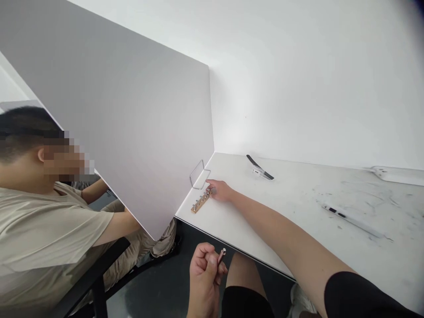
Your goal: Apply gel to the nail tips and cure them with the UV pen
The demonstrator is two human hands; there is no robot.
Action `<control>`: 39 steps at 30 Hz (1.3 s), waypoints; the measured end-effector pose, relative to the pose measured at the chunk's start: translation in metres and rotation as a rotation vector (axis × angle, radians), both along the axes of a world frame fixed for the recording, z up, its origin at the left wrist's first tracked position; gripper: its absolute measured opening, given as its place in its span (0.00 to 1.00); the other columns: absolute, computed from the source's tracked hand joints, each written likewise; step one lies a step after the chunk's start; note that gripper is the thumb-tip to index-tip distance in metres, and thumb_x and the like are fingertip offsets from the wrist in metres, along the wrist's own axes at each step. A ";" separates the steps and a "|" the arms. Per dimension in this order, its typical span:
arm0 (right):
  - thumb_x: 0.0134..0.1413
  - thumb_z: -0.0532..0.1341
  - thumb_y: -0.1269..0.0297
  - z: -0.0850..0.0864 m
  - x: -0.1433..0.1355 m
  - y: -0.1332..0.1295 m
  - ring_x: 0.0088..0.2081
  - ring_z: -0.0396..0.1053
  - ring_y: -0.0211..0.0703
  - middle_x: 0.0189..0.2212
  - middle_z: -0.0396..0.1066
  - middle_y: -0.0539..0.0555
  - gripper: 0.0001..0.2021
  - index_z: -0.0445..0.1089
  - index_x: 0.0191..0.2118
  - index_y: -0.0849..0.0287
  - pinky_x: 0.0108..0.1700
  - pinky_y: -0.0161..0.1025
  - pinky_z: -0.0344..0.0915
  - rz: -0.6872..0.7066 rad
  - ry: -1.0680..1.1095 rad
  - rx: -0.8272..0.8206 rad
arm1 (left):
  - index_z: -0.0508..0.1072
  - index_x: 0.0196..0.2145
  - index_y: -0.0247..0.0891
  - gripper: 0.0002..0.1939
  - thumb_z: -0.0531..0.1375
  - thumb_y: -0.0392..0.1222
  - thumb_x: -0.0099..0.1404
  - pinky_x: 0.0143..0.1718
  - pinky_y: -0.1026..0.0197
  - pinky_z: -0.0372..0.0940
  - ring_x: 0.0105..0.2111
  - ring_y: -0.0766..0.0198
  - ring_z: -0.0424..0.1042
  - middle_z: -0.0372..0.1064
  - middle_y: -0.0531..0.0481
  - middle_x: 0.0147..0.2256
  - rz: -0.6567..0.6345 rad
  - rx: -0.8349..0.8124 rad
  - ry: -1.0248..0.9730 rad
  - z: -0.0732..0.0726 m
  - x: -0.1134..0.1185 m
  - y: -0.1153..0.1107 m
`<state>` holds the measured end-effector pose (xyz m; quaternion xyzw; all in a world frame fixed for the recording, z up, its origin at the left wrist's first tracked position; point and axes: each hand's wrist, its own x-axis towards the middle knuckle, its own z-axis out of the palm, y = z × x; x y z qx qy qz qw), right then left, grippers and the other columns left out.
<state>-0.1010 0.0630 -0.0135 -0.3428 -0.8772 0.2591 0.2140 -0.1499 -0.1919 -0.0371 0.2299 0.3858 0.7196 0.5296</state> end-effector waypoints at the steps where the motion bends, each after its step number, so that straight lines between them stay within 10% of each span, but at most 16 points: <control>1: 0.42 0.59 0.70 0.000 0.001 -0.001 0.50 0.65 0.44 0.45 0.71 0.49 0.33 0.54 0.58 0.54 0.54 0.43 0.56 -0.003 0.011 -0.003 | 0.68 0.30 0.46 0.11 0.63 0.50 0.51 0.24 0.64 0.58 0.16 0.72 0.54 0.50 0.58 0.16 -0.002 0.000 0.005 0.001 0.000 0.001; 7: 0.40 0.61 0.68 -0.002 0.040 -0.025 0.43 0.68 0.47 0.41 0.72 0.52 0.32 0.57 0.56 0.58 0.47 0.42 0.61 -0.084 0.037 -0.015 | 0.67 0.31 0.46 0.08 0.62 0.47 0.54 0.26 0.64 0.60 0.17 0.73 0.55 0.51 0.58 0.16 -0.021 0.020 0.065 0.013 0.004 0.007; 16: 0.42 0.62 0.64 0.001 0.206 -0.124 0.41 0.68 0.45 0.39 0.72 0.54 0.31 0.57 0.56 0.60 0.45 0.42 0.61 -0.309 0.003 -0.057 | 0.66 0.32 0.39 0.08 0.61 0.38 0.55 0.29 0.62 0.64 0.16 0.75 0.57 0.57 0.60 0.17 -0.068 0.246 0.171 0.053 0.028 0.041; 23: 0.43 0.62 0.65 0.003 0.300 -0.189 0.41 0.68 0.46 0.38 0.72 0.55 0.30 0.58 0.55 0.61 0.46 0.43 0.62 -0.554 0.015 -0.038 | 0.64 0.33 0.40 0.09 0.61 0.40 0.54 0.28 0.64 0.63 0.15 0.75 0.55 0.59 0.60 0.15 -0.305 0.139 0.183 0.050 0.086 0.089; 30: 0.42 0.62 0.66 0.003 0.319 -0.204 0.45 0.65 0.47 0.42 0.70 0.57 0.35 0.53 0.58 0.63 0.49 0.46 0.59 -0.530 0.022 -0.037 | 0.62 0.31 0.39 0.11 0.61 0.43 0.53 0.25 0.66 0.61 0.14 0.76 0.55 0.60 0.59 0.17 -0.366 0.050 0.265 0.050 0.140 0.129; 39: 0.43 0.62 0.61 0.015 0.291 -0.199 0.50 0.59 0.52 0.48 0.65 0.61 0.35 0.52 0.58 0.63 0.53 0.50 0.54 -0.462 -0.017 0.228 | 0.62 0.30 0.38 0.12 0.61 0.44 0.51 0.24 0.67 0.61 0.14 0.77 0.54 0.59 0.59 0.18 -0.370 -0.023 0.388 0.031 0.153 0.182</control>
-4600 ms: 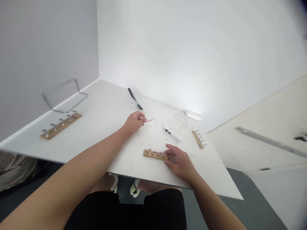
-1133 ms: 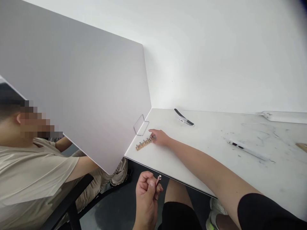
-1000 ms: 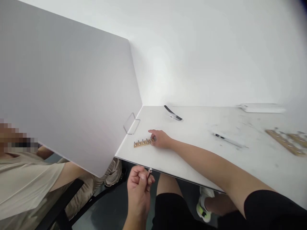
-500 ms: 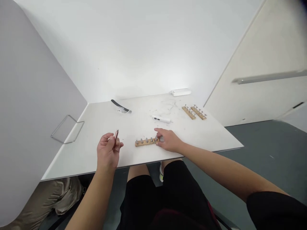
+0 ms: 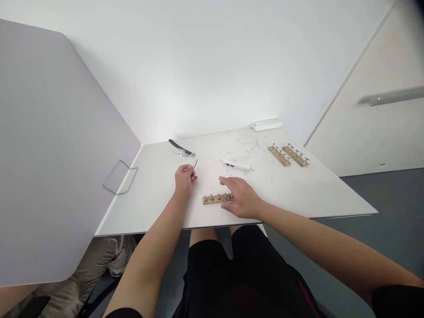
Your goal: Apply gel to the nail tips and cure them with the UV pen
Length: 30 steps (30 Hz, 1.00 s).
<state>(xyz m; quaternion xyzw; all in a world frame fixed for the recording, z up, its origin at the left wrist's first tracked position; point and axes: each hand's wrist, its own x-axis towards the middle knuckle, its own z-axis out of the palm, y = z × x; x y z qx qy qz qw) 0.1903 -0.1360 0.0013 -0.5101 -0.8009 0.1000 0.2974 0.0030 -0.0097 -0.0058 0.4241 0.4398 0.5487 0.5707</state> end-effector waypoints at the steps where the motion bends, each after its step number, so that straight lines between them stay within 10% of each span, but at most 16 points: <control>1: 0.42 0.63 0.60 0.004 -0.008 0.002 0.50 0.59 0.53 0.47 0.65 0.62 0.35 0.53 0.57 0.64 0.53 0.50 0.53 0.019 -0.032 0.028 | 0.62 0.30 0.38 0.12 0.60 0.44 0.51 0.24 0.67 0.61 0.14 0.77 0.54 0.59 0.59 0.18 -0.011 0.015 0.004 -0.002 0.000 0.002; 9: 0.45 0.59 0.66 0.016 -0.053 0.019 0.48 0.60 0.52 0.41 0.68 0.59 0.28 0.56 0.55 0.61 0.49 0.48 0.55 0.114 -0.228 -0.058 | 0.62 0.30 0.37 0.12 0.60 0.45 0.52 0.22 0.66 0.60 0.15 0.76 0.56 0.61 0.58 0.18 -0.079 0.088 -0.009 -0.009 -0.001 0.006; 30: 0.46 0.54 0.73 0.019 -0.064 0.036 0.40 0.65 0.48 0.34 0.72 0.53 0.25 0.58 0.53 0.56 0.41 0.43 0.58 0.082 -0.401 -0.177 | 0.64 0.29 0.37 0.08 0.58 0.43 0.53 0.21 0.67 0.59 0.19 0.71 0.62 0.60 0.56 0.18 -0.049 0.120 0.019 -0.015 -0.001 0.012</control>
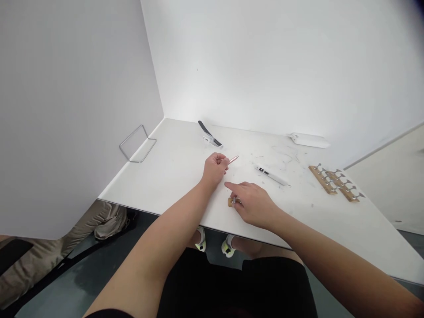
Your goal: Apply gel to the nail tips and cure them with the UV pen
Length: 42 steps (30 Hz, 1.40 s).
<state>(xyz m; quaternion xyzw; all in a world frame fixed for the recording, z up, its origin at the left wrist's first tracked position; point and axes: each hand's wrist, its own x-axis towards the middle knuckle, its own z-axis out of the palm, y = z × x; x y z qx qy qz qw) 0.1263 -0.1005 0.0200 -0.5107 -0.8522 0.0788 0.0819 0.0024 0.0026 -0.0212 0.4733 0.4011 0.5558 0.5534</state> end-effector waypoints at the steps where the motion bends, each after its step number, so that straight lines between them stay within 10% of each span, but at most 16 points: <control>1: 0.46 0.53 0.73 0.000 0.000 0.001 0.39 0.65 0.47 0.34 0.73 0.53 0.25 0.58 0.54 0.56 0.40 0.42 0.58 -0.001 0.000 -0.008 | 0.64 0.29 0.37 0.08 0.58 0.43 0.53 0.21 0.67 0.59 0.19 0.71 0.62 0.60 0.56 0.18 0.000 0.005 0.000 -0.001 0.000 0.001; 30: 0.44 0.52 0.75 -0.003 -0.004 -0.002 0.35 0.70 0.43 0.32 0.76 0.49 0.27 0.55 0.54 0.59 0.52 0.47 0.48 -0.077 0.035 0.013 | 0.65 0.28 0.38 0.11 0.51 0.48 0.60 0.22 0.65 0.55 0.19 0.70 0.58 0.59 0.55 0.19 0.086 0.028 0.163 -0.003 -0.001 -0.002; 42: 0.45 0.53 0.75 -0.008 -0.005 -0.007 0.37 0.69 0.44 0.32 0.76 0.50 0.26 0.56 0.53 0.59 0.49 0.45 0.50 -0.091 0.043 0.098 | 0.68 0.28 0.38 0.10 0.60 0.47 0.51 0.20 0.66 0.48 0.18 0.71 0.51 0.51 0.59 0.17 -0.089 0.117 0.437 0.013 -0.044 -0.065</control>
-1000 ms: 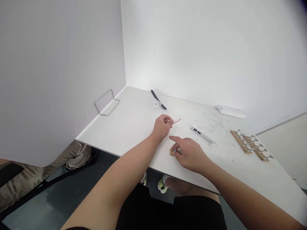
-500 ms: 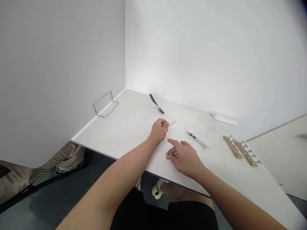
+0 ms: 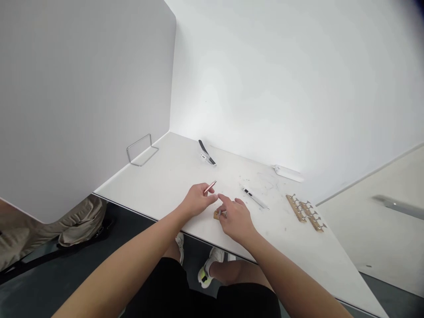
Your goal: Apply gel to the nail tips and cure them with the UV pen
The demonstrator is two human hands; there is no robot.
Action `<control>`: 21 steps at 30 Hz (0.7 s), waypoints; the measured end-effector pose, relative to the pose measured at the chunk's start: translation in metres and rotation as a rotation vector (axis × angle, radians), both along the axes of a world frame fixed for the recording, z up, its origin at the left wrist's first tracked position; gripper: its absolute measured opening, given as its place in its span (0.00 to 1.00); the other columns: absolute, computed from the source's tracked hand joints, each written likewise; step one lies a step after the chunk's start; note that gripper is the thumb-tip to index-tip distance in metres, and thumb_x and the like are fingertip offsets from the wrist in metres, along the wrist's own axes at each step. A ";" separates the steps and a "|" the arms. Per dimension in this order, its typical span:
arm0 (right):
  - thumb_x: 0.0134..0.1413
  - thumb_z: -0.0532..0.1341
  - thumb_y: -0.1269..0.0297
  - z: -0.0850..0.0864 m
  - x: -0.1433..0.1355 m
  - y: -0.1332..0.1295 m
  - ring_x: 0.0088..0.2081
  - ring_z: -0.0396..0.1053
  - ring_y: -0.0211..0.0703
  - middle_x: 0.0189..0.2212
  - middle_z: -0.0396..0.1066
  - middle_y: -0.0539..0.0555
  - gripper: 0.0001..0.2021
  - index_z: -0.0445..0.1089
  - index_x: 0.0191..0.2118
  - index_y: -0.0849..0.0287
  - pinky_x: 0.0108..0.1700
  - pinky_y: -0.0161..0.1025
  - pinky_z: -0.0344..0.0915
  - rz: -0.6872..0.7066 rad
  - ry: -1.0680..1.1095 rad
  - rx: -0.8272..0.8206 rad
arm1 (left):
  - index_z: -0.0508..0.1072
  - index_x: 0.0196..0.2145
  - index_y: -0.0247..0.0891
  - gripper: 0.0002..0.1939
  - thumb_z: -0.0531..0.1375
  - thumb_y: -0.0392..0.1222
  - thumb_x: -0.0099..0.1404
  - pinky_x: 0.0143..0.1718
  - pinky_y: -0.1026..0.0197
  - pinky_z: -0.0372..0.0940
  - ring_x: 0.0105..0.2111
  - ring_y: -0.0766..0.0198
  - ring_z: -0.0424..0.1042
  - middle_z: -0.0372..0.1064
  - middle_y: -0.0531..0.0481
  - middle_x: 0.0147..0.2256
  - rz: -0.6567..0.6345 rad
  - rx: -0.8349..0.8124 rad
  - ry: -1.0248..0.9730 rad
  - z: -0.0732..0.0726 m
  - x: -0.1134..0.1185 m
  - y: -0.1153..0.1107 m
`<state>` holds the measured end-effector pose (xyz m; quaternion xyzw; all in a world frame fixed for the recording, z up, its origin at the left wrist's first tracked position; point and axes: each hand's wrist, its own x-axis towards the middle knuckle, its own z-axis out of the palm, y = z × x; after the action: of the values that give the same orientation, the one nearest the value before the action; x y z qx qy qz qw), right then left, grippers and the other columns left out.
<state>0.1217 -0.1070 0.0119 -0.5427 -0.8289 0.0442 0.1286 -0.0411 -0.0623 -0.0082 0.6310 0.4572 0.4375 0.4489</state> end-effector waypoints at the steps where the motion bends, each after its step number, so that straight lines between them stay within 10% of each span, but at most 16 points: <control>1: 0.45 0.53 0.75 0.000 0.000 0.000 0.37 0.69 0.44 0.32 0.76 0.50 0.26 0.55 0.54 0.59 0.49 0.45 0.50 0.003 0.004 0.002 | 0.69 0.29 0.38 0.10 0.60 0.45 0.50 0.20 0.66 0.47 0.17 0.71 0.50 0.50 0.60 0.16 -0.034 -0.010 0.033 0.000 -0.007 -0.005; 21: 0.44 0.54 0.74 -0.004 -0.003 -0.003 0.43 0.68 0.45 0.30 0.76 0.48 0.25 0.58 0.52 0.57 0.56 0.50 0.41 -0.057 0.093 0.108 | 0.70 0.35 0.36 0.19 0.62 0.46 0.44 0.21 0.66 0.49 0.19 0.70 0.53 0.53 0.60 0.18 -0.134 -0.002 0.236 0.001 -0.019 0.001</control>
<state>0.1183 -0.1102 0.0079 -0.5555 -0.8075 0.0210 0.1970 -0.0601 -0.0615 -0.0074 0.7066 0.4640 0.3288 0.4211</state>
